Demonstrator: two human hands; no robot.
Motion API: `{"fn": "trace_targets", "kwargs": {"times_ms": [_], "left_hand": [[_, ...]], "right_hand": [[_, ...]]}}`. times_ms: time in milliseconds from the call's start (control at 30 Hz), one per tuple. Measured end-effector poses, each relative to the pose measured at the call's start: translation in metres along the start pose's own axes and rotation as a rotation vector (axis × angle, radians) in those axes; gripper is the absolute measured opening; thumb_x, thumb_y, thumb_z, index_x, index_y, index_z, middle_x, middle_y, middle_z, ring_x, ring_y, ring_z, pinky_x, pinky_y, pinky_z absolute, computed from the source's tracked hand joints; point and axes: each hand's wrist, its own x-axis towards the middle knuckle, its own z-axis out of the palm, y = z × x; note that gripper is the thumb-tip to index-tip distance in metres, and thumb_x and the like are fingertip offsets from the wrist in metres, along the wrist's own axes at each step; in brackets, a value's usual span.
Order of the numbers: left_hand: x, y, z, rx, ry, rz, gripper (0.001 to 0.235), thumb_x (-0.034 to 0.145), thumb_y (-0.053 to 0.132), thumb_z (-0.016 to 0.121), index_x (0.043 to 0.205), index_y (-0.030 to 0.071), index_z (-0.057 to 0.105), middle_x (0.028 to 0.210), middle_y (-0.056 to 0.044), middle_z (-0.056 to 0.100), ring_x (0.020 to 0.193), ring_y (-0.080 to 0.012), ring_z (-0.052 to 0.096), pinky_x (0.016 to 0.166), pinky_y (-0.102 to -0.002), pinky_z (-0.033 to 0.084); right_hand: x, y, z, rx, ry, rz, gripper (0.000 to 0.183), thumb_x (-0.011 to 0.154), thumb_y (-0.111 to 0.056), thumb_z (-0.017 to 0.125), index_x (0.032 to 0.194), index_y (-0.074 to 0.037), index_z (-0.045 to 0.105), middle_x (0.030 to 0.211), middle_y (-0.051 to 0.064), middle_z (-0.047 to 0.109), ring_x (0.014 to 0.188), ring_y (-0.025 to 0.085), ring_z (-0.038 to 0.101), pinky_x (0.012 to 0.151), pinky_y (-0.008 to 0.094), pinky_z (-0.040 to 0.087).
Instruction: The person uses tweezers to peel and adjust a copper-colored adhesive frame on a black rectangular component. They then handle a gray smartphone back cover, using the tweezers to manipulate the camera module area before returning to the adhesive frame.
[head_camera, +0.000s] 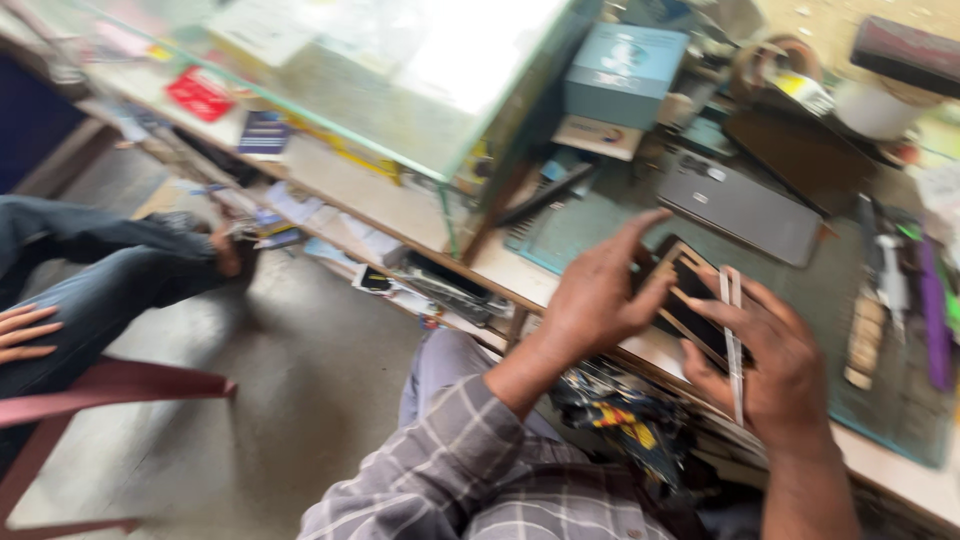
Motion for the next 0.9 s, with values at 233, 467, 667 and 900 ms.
{"fn": "trace_targets", "kwargs": {"times_ms": [233,467,667,900], "left_hand": [[0.013,-0.010,0.004,0.007,-0.054,-0.043,0.047,0.087,0.036,0.079,0.121,0.006,0.067,0.084,-0.013,0.077,0.069,-0.0250,0.076,0.064,-0.037,0.059],[0.013,-0.007,-0.001,0.010,-0.075,-0.086,0.041,0.086,0.034,0.077,0.110,0.001,0.071,0.078,-0.014,0.076,0.063,-0.0238,0.075,0.057,-0.036,0.056],[0.015,-0.007,-0.006,-0.147,-0.213,-0.336,0.032,0.092,0.027,0.065,0.116,0.006,0.071,0.073,-0.015,0.076,0.062,-0.0248,0.077,0.059,-0.037,0.058],[0.014,-0.007,-0.005,-0.037,-0.103,-0.096,0.028,0.095,0.021,0.066,0.117,0.004,0.070,0.083,-0.015,0.076,0.069,-0.0244,0.076,0.066,-0.037,0.058]], "right_hand": [[-0.004,0.009,0.000,-0.048,0.072,-0.049,0.039,0.078,-0.016,0.083,0.114,-0.015,0.068,0.133,0.009,0.070,0.136,0.032,0.060,0.113,0.043,0.051],[-0.002,0.003,-0.002,-0.084,0.031,-0.037,0.038,0.077,-0.017,0.086,0.111,-0.015,0.069,0.134,0.008,0.070,0.138,0.031,0.058,0.111,0.043,0.048],[-0.001,0.003,0.000,-0.044,0.023,-0.025,0.043,0.078,-0.021,0.089,0.114,-0.013,0.068,0.136,0.010,0.068,0.138,0.033,0.058,0.113,0.044,0.050],[-0.002,0.004,0.002,-0.040,0.016,-0.011,0.043,0.078,-0.025,0.089,0.114,-0.012,0.068,0.137,0.011,0.068,0.137,0.033,0.059,0.112,0.044,0.052]]}}
